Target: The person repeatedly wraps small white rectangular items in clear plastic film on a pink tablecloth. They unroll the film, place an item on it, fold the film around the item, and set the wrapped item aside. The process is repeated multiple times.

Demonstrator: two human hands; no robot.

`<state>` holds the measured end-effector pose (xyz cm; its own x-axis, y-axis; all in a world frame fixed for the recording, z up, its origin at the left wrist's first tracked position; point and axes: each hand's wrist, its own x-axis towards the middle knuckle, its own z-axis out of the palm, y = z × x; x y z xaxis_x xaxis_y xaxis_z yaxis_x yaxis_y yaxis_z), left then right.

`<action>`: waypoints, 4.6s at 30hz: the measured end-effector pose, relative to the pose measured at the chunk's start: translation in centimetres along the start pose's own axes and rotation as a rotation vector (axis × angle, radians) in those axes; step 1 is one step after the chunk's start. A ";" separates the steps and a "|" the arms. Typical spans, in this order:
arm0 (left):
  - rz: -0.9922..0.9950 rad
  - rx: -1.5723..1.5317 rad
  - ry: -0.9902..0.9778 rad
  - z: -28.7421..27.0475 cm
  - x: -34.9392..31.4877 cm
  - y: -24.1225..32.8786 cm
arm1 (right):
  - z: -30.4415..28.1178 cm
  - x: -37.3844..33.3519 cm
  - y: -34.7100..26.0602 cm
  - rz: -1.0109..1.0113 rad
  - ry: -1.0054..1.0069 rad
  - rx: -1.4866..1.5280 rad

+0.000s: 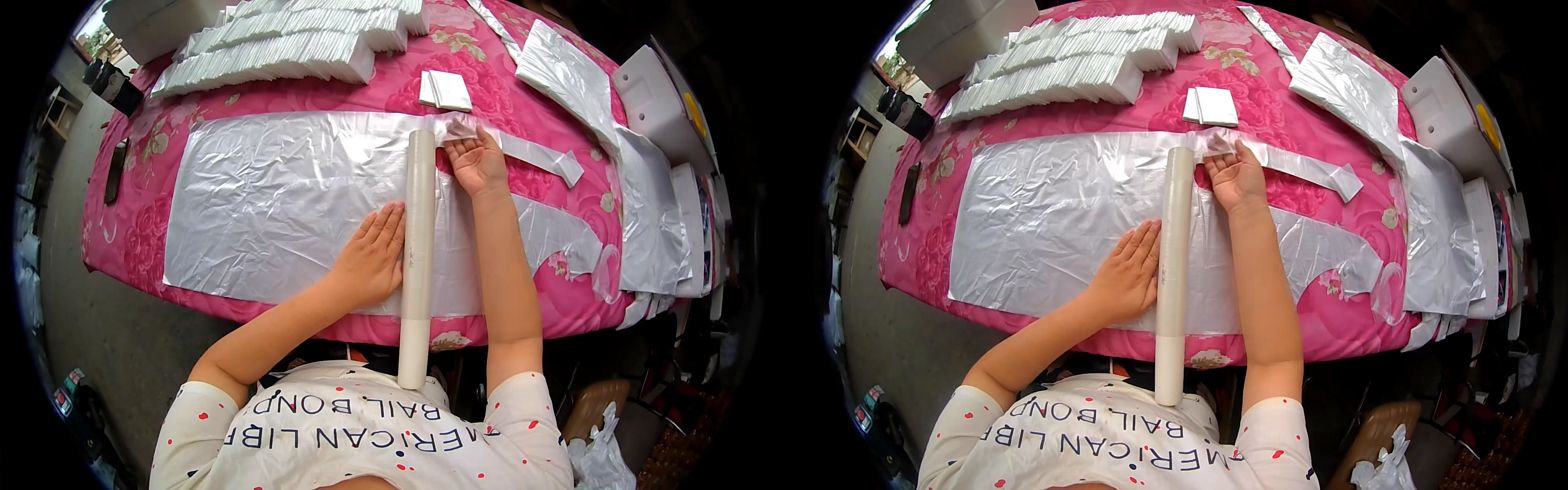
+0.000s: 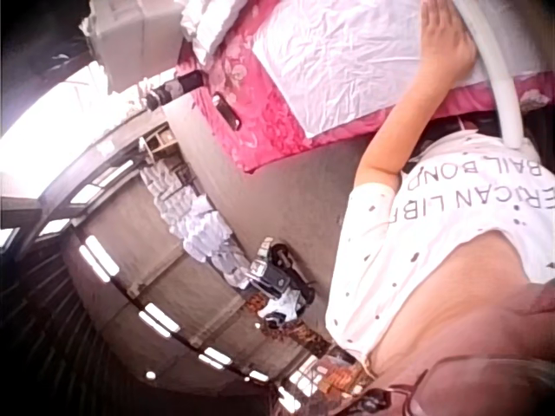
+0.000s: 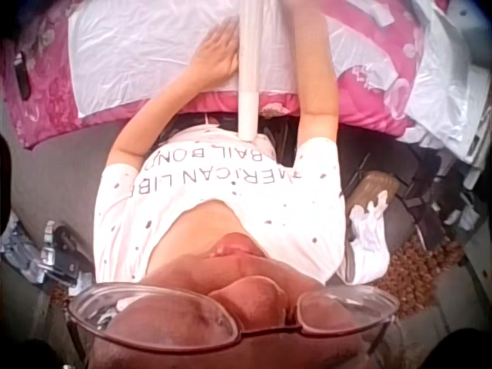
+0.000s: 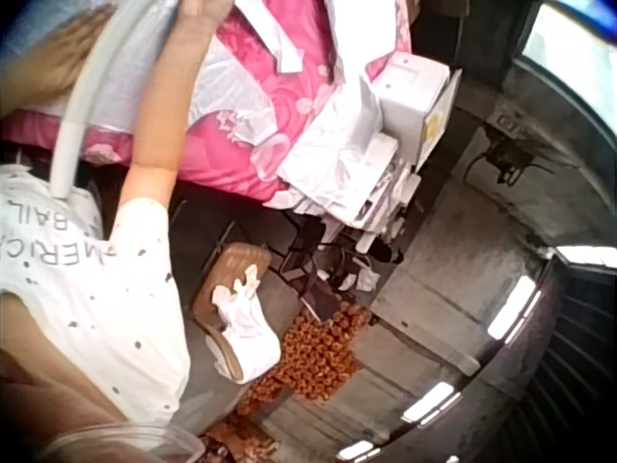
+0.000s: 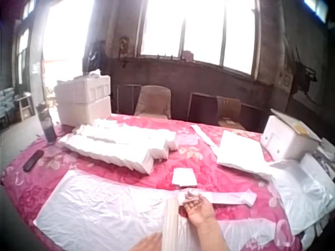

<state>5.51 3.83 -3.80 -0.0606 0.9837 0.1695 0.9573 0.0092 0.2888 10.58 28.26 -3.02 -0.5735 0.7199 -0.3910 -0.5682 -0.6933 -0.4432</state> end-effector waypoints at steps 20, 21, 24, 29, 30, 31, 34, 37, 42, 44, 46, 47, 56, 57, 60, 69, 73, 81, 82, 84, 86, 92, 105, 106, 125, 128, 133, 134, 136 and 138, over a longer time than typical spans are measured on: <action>0.039 0.015 0.062 -0.2 -0.2 0.0 | 10.9 -10.1 8.2 -0.510 -0.740 -0.992; 0.055 0.017 0.097 0.2 -0.4 -0.1 | 11.2 -10.8 12.4 -0.486 -0.770 -1.057; 0.083 0.047 0.153 1.0 0.0 0.1 | 10.0 -10.3 21.4 -0.435 -0.840 -1.223; 0.041 0.034 0.121 1.4 0.0 -0.4 | 10.8 -11.6 24.8 -0.235 -0.961 -1.639; 0.045 0.031 0.119 1.3 0.0 -0.3 | 10.8 -12.3 24.3 -0.245 -0.994 -1.641; 0.041 -0.017 0.124 0.9 0.1 0.0 | 10.8 -13.0 22.5 -0.276 -1.029 -1.603; -0.004 -0.381 0.231 -0.3 -0.4 -0.3 | 8.8 -14.7 16.2 -0.512 -1.067 -1.455; -0.026 -0.978 0.371 -1.6 0.4 -2.0 | 5.3 -15.1 8.5 -0.807 -0.903 -1.536; -0.498 -1.771 0.480 -4.1 6.8 -2.9 | -1.8 -16.2 0.6 -0.849 -0.796 -1.822; -0.676 -1.976 0.431 -4.3 8.7 -3.4 | -3.1 -16.2 0.0 -0.798 -0.845 -1.921; -0.842 -2.116 0.288 -3.7 9.4 -4.6 | -3.8 -16.2 -0.1 -0.733 -0.930 -1.986; -0.796 -2.137 0.291 -3.4 9.3 -5.0 | -3.6 -16.2 -0.1 -0.724 -0.954 -2.013; -0.599 -1.680 0.661 -8.1 3.5 -8.6 | 2.4 -13.9 10.4 -0.805 -1.241 -2.011; -0.572 -1.622 0.672 -8.9 1.8 -9.7 | 4.0 -14.0 13.1 -0.803 -1.330 -1.928; -0.565 -1.391 0.730 -11.9 -4.8 -12.3 | 8.0 -16.0 17.5 -0.427 -1.496 -1.427; -0.873 -1.099 0.671 -12.0 -25.5 -10.9 | 8.7 -10.1 20.8 -0.945 -1.572 -1.736; -0.927 -0.890 0.604 -11.0 -26.7 -8.3 | 11.9 -9.5 28.1 -0.917 -1.626 -1.657; -1.148 -0.128 0.246 -12.1 -24.2 -8.8 | 14.3 -12.1 38.9 -0.981 -0.966 -1.696; -1.166 -0.199 0.257 -12.2 -24.3 -8.9 | 14.4 -12.6 39.0 -1.024 -0.819 -1.663; -1.105 -0.638 0.402 -11.6 -24.5 -8.9 | 14.3 -12.6 38.1 -0.929 -0.661 -1.446; -1.080 -1.115 0.430 -12.1 -24.0 -8.1 | 15.2 -13.3 35.6 -0.542 -0.633 -1.103; -0.534 -2.064 0.171 -13.4 -17.6 -6.3 | 18.0 -13.7 22.8 0.340 -0.723 -0.380; -0.700 -1.727 -0.098 -11.4 -10.9 -2.5 | 11.2 -15.6 14.6 0.180 -0.573 -0.415; -0.677 -1.748 -0.132 -11.3 -10.6 -2.5 | 10.9 -15.8 14.3 0.172 -0.559 -0.404; -0.864 -1.692 -0.456 -8.4 -15.7 -4.8 | 4.0 -7.7 7.0 -0.030 -0.199 -0.450; -0.889 -1.741 -0.566 -8.1 -17.5 -4.9 | 1.6 -5.9 4.5 -0.208 -0.090 -0.738; -0.936 -1.743 -0.639 -8.4 -18.2 -4.9 | 1.2 -7.0 3.1 -0.091 -0.177 -1.100; -0.938 -1.749 -0.652 -8.4 -18.3 -4.9 | 1.4 -7.3 2.9 -0.047 -0.206 -1.143; -0.927 -1.724 -0.654 -8.3 -18.4 -4.9 | 1.8 -7.7 2.8 0.051 -0.240 -1.230; -0.918 -1.709 -0.653 -8.3 -18.6 -4.8 | 2.5 -8.3 2.8 0.132 -0.266 -1.315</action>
<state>-0.36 -15.96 -0.53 0.1907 0.6984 -0.6898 -0.4947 0.6754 0.5470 12.25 20.28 0.94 -0.7608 0.5189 -0.3896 0.3965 -0.1036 -0.9122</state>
